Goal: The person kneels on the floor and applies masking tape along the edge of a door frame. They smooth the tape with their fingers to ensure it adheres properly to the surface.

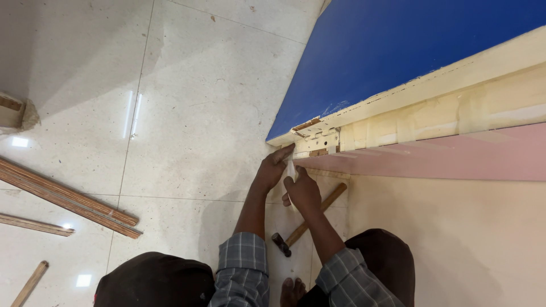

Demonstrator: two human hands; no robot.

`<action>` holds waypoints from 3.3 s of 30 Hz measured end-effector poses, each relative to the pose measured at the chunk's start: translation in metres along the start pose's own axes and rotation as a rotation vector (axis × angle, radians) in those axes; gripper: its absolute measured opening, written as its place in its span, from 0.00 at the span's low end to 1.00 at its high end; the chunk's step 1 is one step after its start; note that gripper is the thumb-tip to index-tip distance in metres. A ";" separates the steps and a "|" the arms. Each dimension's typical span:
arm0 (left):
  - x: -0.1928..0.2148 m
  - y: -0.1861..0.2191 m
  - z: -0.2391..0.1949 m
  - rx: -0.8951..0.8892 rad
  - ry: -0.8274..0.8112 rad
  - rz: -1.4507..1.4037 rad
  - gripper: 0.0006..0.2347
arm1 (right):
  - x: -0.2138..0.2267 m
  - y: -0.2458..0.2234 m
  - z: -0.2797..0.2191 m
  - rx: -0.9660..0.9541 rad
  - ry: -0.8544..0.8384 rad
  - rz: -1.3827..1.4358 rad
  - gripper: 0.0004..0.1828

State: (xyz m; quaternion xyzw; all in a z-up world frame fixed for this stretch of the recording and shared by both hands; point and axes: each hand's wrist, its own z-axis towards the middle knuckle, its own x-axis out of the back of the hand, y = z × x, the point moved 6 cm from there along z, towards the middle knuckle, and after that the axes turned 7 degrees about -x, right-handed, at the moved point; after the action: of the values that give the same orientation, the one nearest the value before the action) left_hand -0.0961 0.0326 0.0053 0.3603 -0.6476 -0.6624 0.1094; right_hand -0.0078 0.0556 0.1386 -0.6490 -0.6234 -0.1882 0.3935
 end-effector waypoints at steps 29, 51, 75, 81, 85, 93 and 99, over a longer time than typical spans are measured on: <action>-0.013 0.026 -0.018 -0.343 0.344 0.694 0.23 | -0.005 0.028 0.017 0.029 0.240 -0.103 0.16; 0.002 0.038 -0.006 -0.177 0.093 0.627 0.30 | 0.023 0.039 0.065 0.166 0.613 -0.534 0.11; -0.012 0.049 0.003 -0.245 0.251 0.799 0.31 | 0.024 0.059 0.080 0.215 0.449 -0.281 0.14; -0.021 0.040 -0.004 -0.286 0.293 0.845 0.30 | -0.002 0.112 0.128 -0.019 0.144 0.475 0.14; -0.025 0.033 -0.005 -0.419 0.356 0.842 0.30 | -0.023 0.146 0.165 -0.367 -0.098 1.279 0.13; -0.029 0.023 -0.006 -0.393 0.361 0.850 0.31 | -0.031 0.137 0.152 -0.234 -0.212 1.241 0.13; -0.042 0.042 -0.007 -0.397 0.411 0.885 0.36 | -0.052 0.143 0.140 -0.167 -0.263 1.214 0.15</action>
State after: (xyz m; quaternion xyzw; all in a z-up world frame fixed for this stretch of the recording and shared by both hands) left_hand -0.0745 0.0469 0.0593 0.1473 -0.5652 -0.5782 0.5697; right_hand 0.0866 0.1380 -0.0265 -0.9337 -0.1697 0.1022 0.2982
